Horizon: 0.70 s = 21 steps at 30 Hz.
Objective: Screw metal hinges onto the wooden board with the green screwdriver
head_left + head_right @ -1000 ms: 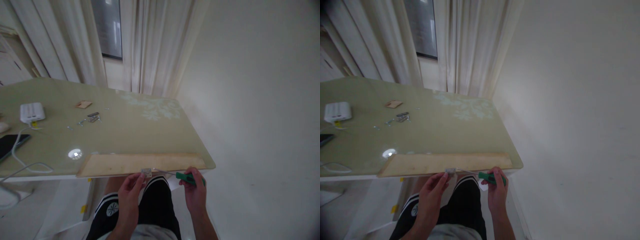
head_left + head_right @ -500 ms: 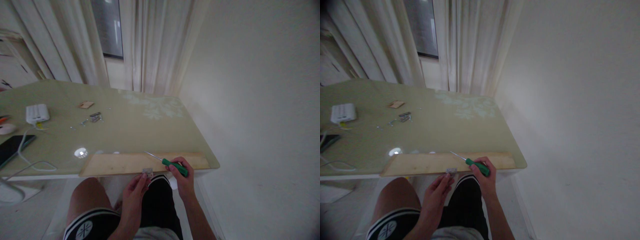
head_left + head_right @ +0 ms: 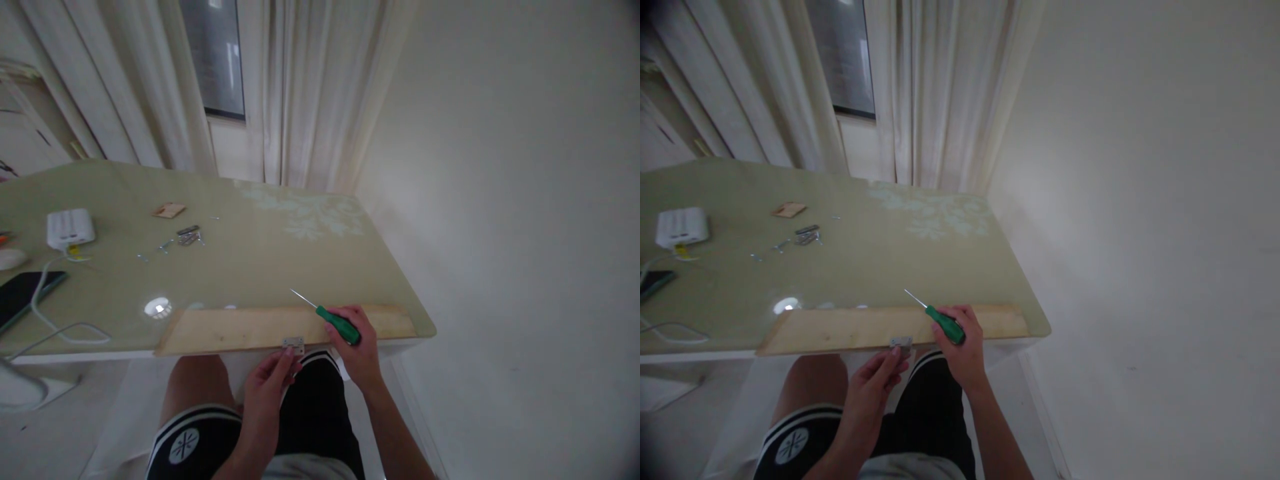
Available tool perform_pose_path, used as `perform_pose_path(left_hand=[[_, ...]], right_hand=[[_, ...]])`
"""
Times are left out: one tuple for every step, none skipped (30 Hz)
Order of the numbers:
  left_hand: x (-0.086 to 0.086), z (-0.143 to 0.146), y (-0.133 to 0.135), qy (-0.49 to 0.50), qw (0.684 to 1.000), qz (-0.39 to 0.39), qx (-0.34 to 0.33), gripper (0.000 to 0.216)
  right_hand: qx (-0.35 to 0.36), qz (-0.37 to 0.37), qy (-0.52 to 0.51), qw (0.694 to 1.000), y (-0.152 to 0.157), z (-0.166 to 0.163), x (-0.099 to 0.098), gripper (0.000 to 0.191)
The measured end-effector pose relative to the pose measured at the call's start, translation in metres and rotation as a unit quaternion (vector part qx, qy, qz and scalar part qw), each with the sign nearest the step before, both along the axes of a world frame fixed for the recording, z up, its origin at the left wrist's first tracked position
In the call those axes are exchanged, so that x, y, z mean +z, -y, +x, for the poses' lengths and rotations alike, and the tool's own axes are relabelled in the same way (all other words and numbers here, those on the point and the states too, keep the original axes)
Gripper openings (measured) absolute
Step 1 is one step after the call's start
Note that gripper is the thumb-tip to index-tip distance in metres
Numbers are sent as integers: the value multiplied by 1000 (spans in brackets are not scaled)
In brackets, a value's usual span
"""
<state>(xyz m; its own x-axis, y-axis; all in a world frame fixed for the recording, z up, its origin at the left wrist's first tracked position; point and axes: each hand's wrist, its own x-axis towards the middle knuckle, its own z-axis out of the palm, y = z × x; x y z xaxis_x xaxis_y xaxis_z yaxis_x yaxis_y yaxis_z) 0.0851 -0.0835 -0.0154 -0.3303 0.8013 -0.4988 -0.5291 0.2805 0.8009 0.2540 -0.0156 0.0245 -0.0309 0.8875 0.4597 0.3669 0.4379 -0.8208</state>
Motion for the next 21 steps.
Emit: perform_pose_path(left_hand=[[-1,0,0,-3,1000,1,-7,62],[-2,0,0,0,1000,0,-14,62],[-3,-1,-1,4,1000,-1,-19,62],[-4,-1,-1,6,1000,-4,-18,62],[-4,-1,0,9,1000,-6,-18,62],[-4,-1,0,13,1000,-7,-19,62],[-4,-2,0,17,1000,-7,-21,63],[-4,-2,1,19,1000,-6,-24,63],[-4,-3,1,19,999,-4,-27,63],[-4,-3,1,17,999,0,-30,63],[-5,-3,2,12,999,4,-31,63],[-5,-3,2,5,999,6,-31,62],[-6,-3,1,-2,999,6,-31,62],[-7,-3,1,-8,1000,7,-29,62],[-8,-2,1,-11,1000,7,-25,62],[-9,-1,0,-11,1000,8,-23,62],[-9,0,0,-9,1000,11,-22,61],[-10,1,-1,-8,1000,16,-22,61],[-10,2,-1,-8,1000,20,-20,60],[-10,2,0,-10,999,24,-19,59],[-10,2,0,-12,999,26,-19,57]], right_hand=[[-4,0,-2,1000,0,0,0,21],[-7,0,-4,1000,0,-1,-1,21],[-9,-1,-5,1000,0,-1,0,20],[-10,-2,-5,1000,0,-1,0,20],[-10,-4,-5,1000,0,-1,0,19],[-10,-7,-4,1000,-1,-1,1,19],[-11,-8,-3,1000,-1,-1,1,19],[-12,-9,-1,1000,-1,-1,1,18],[-14,-9,0,1000,-1,-2,1,18],[-15,-9,1,1000,-1,-2,1,18],[-17,-9,2,1000,-1,-2,1,18],[-18,-8,2,1000,-1,-2,1,18],[-20,-6,2,1000,-1,-2,1,18],[-21,-5,1,1000,-1,-2,0,18],[-23,-4,0,1000,-1,-2,0,18],[-23,-3,0,1000,-1,-2,0,17],[-24,-3,-1,1000,-2,-2,0,17],[-23,-2,-1,1000,-2,-2,1,17],[-23,-3,0,1000,-3,-2,1,17],[-22,-3,0,1000,-3,-2,1,17],[-21,-3,0,1000,-3,-2,1,17]])
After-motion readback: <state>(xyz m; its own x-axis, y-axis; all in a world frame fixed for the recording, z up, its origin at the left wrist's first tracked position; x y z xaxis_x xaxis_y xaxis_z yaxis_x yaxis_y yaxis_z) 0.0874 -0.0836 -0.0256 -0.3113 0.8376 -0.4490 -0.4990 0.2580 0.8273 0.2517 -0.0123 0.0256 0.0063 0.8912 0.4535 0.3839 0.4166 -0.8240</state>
